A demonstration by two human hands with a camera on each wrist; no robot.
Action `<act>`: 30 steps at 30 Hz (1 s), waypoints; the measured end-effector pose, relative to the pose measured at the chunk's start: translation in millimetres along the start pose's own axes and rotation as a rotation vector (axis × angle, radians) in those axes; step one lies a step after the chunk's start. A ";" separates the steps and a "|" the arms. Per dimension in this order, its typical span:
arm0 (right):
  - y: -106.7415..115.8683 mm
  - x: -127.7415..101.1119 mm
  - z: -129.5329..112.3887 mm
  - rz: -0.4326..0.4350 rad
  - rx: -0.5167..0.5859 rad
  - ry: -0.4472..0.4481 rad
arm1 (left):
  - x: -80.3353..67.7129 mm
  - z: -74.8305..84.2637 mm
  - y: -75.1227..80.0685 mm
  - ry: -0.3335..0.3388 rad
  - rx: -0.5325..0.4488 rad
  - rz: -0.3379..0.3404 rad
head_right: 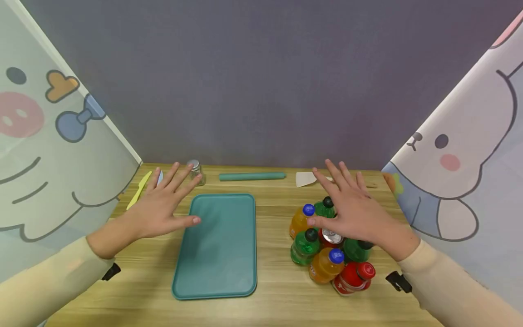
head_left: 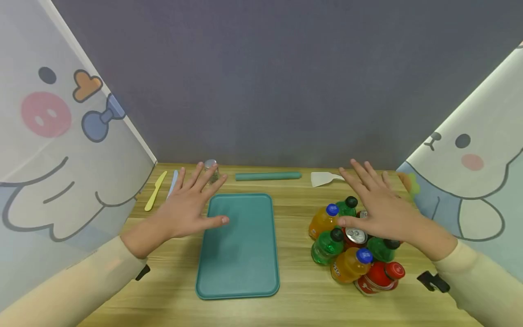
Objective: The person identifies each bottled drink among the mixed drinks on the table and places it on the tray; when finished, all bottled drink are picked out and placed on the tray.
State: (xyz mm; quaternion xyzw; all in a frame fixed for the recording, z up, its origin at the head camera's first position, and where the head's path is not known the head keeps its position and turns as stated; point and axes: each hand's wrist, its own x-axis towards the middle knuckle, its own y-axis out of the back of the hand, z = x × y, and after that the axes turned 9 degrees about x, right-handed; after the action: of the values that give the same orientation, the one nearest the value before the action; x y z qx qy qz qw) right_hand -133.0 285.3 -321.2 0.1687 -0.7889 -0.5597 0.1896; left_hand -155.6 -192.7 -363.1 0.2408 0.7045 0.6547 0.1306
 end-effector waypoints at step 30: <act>-30.9 -143.2 46.0 0.344 0.457 -0.136 | -50.3 -19.0 -101.4 0.380 -0.989 -0.207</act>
State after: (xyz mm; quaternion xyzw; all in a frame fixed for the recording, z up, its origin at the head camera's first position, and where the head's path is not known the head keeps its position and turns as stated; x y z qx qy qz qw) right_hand -29.0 381.7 -380.1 0.0328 -0.9224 -0.3371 0.1855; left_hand -139.4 -237.4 -467.6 -0.0429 0.3435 0.9240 0.1622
